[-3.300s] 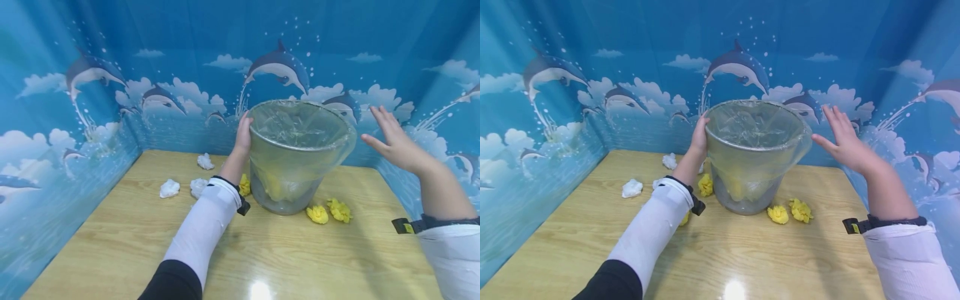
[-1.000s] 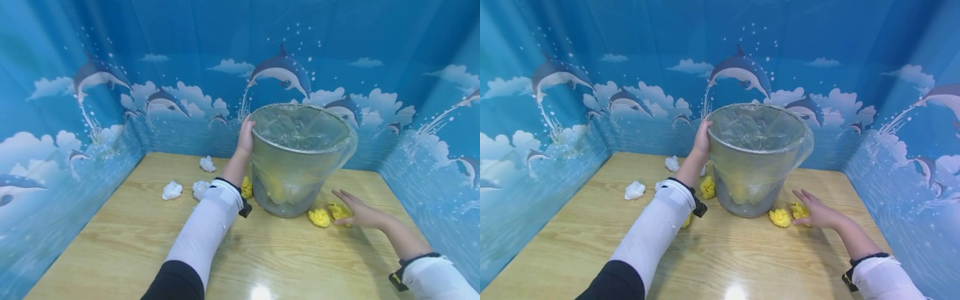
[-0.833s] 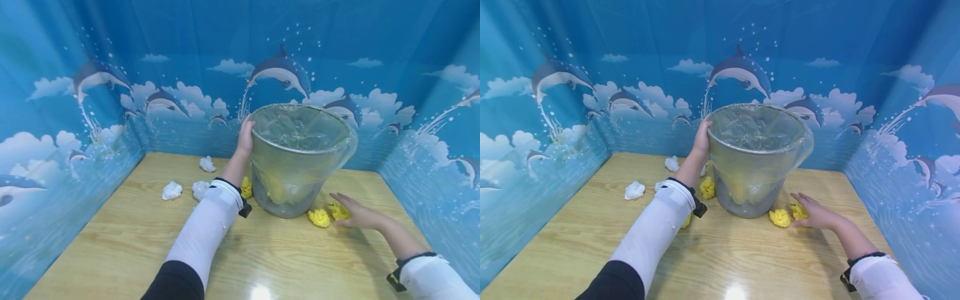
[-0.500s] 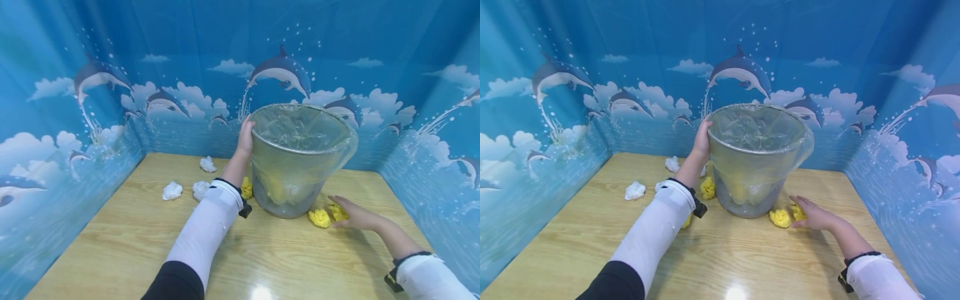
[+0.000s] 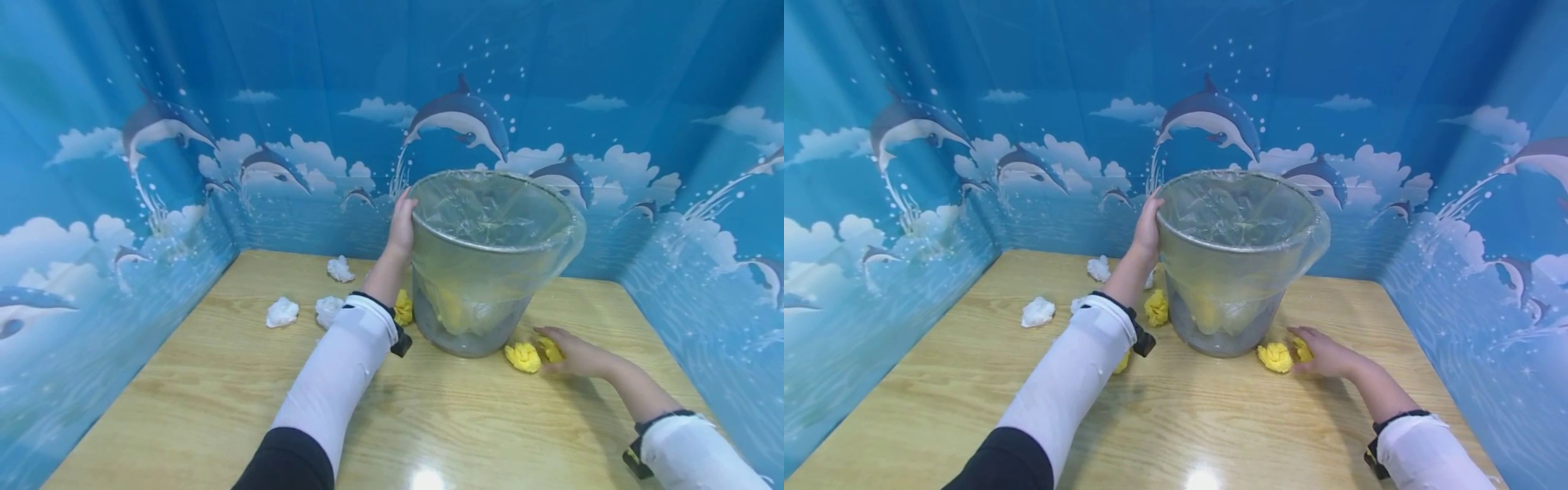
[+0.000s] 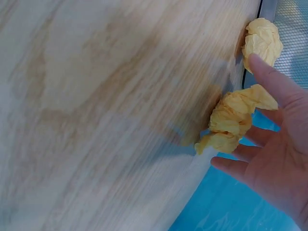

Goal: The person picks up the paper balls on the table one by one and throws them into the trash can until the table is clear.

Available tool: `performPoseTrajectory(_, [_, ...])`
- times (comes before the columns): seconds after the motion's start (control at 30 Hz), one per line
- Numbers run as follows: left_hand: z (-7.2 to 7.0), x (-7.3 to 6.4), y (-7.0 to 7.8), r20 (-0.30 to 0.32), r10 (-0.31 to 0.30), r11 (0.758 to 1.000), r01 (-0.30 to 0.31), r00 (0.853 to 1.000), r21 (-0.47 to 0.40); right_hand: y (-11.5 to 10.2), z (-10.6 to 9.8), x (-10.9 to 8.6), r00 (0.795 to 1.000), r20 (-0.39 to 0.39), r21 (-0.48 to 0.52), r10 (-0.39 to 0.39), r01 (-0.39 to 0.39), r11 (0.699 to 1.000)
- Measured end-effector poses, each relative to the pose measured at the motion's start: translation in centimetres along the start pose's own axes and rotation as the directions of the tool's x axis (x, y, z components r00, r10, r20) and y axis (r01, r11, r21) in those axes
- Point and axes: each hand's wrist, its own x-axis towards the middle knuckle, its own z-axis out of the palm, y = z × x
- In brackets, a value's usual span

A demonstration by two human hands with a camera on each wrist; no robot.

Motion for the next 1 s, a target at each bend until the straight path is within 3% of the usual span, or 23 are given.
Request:
performPoseTrajectory(0.5, [-0.1, -0.1, -0.1, -0.002, -0.007, 1.000, 0.007, 1.000, 0.011, 1.6, 0.6, -0.1, 1.000, -0.014, -0.027, 0.027, -0.027, 0.999])
performPoseTrajectory(1.0, [0.0, 0.0, 0.0, -0.008, 0.006, 1.000, -0.006, 1.000, 0.007, 1.2, 0.5, 0.3, 0.999, -0.005, -0.034, 0.043, -0.043, 0.998])
